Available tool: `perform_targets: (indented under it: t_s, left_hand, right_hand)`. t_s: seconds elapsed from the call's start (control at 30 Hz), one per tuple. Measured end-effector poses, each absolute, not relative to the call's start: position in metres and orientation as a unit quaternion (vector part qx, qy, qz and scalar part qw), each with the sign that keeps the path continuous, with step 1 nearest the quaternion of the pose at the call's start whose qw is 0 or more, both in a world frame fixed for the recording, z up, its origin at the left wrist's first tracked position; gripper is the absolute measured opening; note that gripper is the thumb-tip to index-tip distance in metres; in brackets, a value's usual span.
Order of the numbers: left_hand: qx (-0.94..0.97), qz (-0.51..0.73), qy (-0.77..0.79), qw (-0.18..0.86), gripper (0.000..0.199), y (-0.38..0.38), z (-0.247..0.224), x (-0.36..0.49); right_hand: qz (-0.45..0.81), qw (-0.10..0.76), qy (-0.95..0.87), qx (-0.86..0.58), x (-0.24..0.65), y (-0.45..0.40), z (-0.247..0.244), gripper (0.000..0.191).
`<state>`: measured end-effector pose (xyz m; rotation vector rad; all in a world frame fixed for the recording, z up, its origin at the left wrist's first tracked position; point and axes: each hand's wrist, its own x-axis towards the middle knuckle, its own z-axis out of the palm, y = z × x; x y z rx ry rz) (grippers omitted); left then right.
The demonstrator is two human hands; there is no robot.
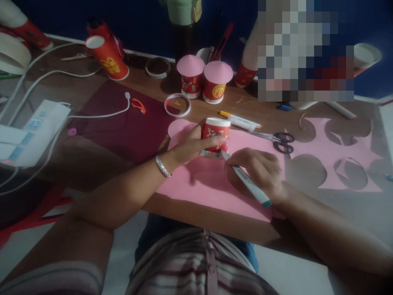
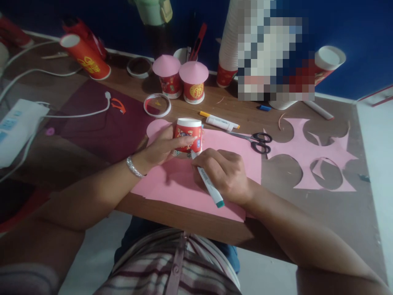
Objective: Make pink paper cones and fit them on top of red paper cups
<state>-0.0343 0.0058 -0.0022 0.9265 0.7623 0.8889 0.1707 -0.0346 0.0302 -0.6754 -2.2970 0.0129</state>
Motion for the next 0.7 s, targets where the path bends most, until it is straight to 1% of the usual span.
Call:
perform_targets:
  t_s: [0.23, 0.43, 0.7]
  left_hand:
    - [0.423, 0.408, 0.350, 0.730, 0.048, 0.0069, -0.0046, -0.0339]
    - [0.419, 0.407, 0.343, 0.736, 0.043, 0.0064, -0.0039, -0.0344]
    - [0.424, 0.408, 0.347, 0.731, 0.042, 0.0062, -0.0035, -0.0337]
  right_hand:
    - [0.009, 0.369, -0.891, -0.263, 0.1704, -0.0355, 0.0294, 0.019]
    - [0.009, 0.369, -0.893, -0.256, 0.1701, -0.0360, 0.0289, 0.021]
    - [0.009, 0.368, -0.894, -0.255, 0.1713, -0.0349, 0.0297, 0.019]
